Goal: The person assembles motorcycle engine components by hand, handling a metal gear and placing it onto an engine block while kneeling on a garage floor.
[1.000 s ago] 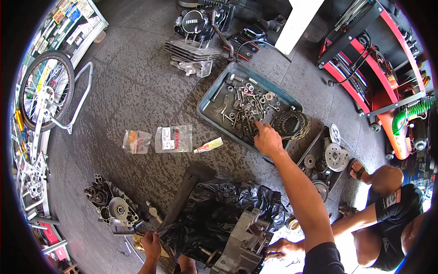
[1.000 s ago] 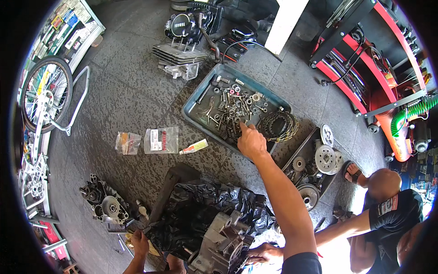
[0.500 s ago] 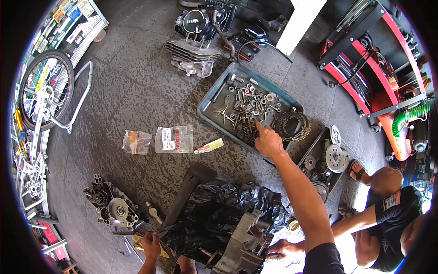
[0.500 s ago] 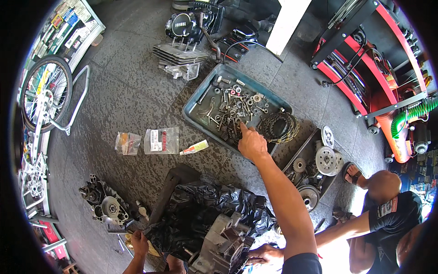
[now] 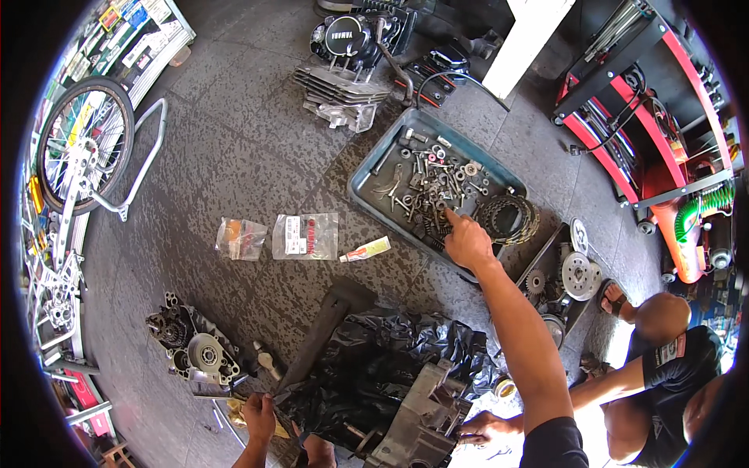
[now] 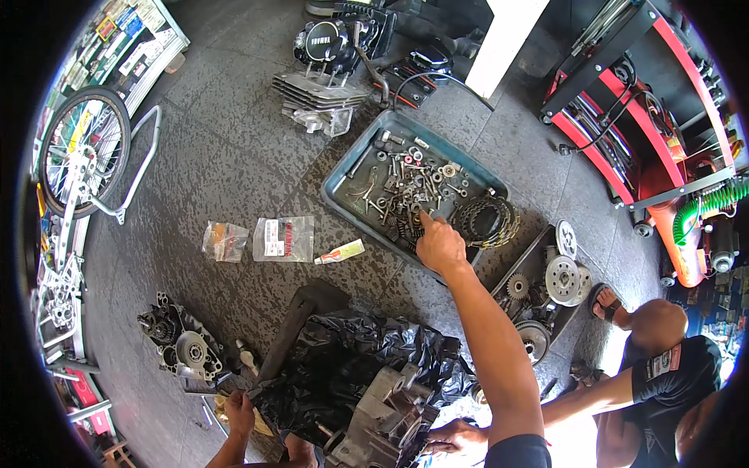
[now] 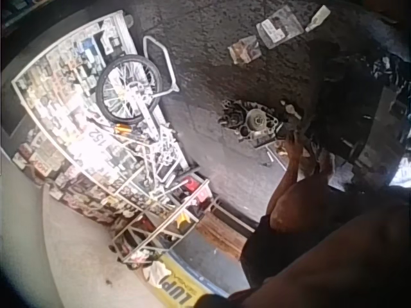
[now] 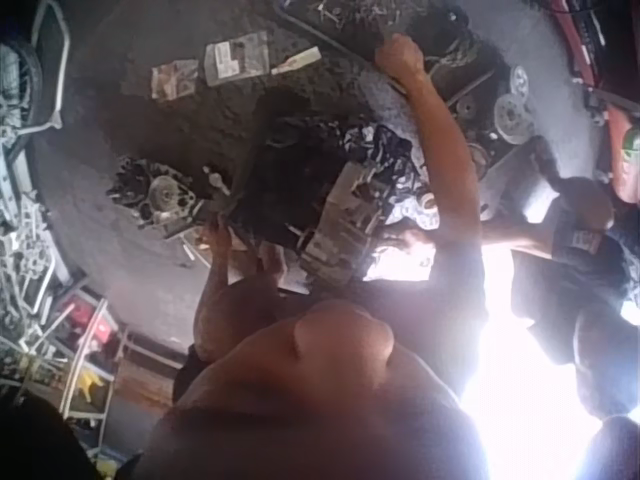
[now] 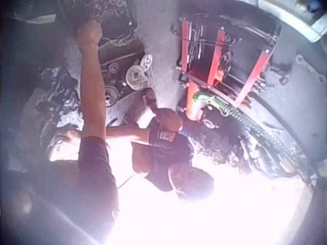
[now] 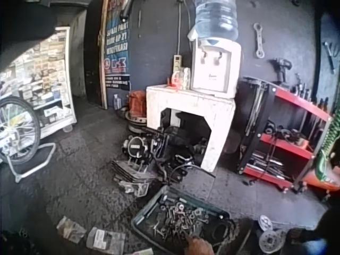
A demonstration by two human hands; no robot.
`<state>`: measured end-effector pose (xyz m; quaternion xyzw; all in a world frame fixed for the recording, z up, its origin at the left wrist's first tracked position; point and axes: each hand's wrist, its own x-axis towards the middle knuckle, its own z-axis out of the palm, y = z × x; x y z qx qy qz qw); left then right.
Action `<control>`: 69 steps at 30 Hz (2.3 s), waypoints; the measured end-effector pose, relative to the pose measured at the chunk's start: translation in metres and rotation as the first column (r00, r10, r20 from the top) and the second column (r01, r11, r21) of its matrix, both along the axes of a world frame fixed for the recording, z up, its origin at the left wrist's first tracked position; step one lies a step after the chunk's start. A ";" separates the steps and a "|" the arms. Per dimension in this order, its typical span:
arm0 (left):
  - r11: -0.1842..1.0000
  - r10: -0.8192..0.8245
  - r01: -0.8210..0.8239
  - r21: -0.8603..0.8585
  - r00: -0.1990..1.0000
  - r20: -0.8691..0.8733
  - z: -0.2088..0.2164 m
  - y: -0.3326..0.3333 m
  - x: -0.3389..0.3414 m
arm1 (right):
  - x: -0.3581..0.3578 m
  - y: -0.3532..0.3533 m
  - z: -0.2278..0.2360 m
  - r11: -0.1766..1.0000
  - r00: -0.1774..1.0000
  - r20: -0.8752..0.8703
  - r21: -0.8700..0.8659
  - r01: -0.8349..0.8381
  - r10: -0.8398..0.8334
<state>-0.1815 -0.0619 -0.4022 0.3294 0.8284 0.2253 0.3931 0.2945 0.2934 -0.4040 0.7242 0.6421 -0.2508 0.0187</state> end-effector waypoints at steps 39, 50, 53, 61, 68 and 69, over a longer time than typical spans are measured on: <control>0.994 0.099 -0.098 -0.044 0.995 0.023 0.016 -0.009 -0.008 | 0.018 0.085 -0.038 0.924 0.991 0.053 0.370 0.092 -0.120; 0.999 -0.028 0.028 -0.018 1.000 0.004 -0.021 -0.020 -0.025 | -0.009 0.066 -0.038 0.822 0.957 -0.267 0.517 0.240 -0.112; 1.000 -0.023 0.023 -0.013 1.000 0.002 -0.025 -0.032 -0.035 | 0.013 0.064 -0.027 0.770 0.810 -0.512 0.382 0.512 -0.285; 1.000 -0.006 0.006 -0.029 1.000 0.013 0.005 -0.013 -0.008 | 0.052 0.074 -0.025 0.921 0.968 -0.092 0.299 0.251 -0.234; 1.000 0.005 -0.005 -0.016 1.000 -0.002 0.005 -0.021 -0.008 | 0.058 0.093 -0.023 0.917 0.806 -0.545 0.156 0.367 -0.230; 1.000 0.012 -0.012 -0.018 1.000 -0.004 0.006 -0.021 -0.007 | 0.057 0.089 -0.012 0.896 0.612 -0.740 0.027 0.443 -0.280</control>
